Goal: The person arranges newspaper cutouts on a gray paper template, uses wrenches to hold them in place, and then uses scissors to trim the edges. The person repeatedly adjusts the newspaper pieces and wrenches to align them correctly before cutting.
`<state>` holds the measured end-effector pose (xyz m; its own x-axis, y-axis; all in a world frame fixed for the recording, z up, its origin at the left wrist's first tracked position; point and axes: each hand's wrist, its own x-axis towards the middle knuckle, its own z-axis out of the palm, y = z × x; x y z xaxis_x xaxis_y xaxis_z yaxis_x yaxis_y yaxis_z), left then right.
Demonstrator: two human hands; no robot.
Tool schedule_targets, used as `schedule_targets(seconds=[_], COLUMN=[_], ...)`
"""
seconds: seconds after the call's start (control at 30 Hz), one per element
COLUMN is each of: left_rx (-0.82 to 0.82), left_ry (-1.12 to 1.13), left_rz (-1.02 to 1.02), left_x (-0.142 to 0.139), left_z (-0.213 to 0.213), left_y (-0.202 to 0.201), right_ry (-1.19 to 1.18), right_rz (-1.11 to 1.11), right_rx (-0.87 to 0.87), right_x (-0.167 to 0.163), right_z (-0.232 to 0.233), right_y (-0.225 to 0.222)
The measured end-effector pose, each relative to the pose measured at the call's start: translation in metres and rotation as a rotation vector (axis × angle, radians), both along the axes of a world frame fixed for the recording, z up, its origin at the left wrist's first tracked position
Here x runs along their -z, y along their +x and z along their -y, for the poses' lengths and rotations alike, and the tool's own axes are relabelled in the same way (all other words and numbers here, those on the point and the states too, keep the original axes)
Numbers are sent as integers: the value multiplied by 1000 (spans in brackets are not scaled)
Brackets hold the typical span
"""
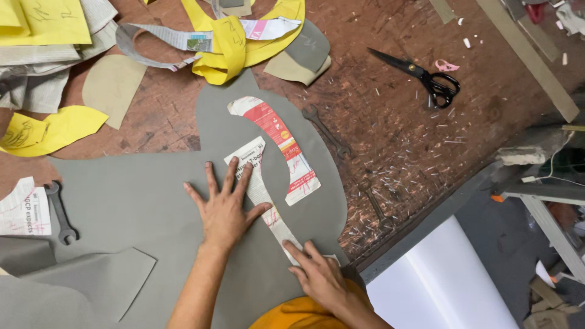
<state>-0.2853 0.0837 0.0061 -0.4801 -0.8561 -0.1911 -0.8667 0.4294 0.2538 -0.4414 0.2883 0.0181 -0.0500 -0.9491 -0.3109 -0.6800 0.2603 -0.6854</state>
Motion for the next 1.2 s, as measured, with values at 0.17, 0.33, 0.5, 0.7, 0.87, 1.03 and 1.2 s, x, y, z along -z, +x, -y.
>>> schedule_targets(seconds=[0.17,0.33,0.5,0.7,0.87,1.03,1.2], left_rx=[-4,2,3,27,29,26,15], left_ry=[-7,-6,21,0,-2,-30,-2], left_rz=[-6,-33,-23,-28,-23,-18,-16], left_x=[-3,-2,1,5,6,3,2], left_z=[2,-2,-5,-6,-9,-6,-4], left_y=[5,5,6,7,7,5,6], right_ry=[29,46,79,-372,-132,-245,-183], right_rz=[8,4,25,-53,-186,-316,-309], right_rx=[15,59,88,217,238,130,121], right_x=[-2,-1,-3,3,19,17,18], right_z=[-2,-12,-35,-8,70,100,91], right_y=[2,1,-13,-44,-72,-73,-72])
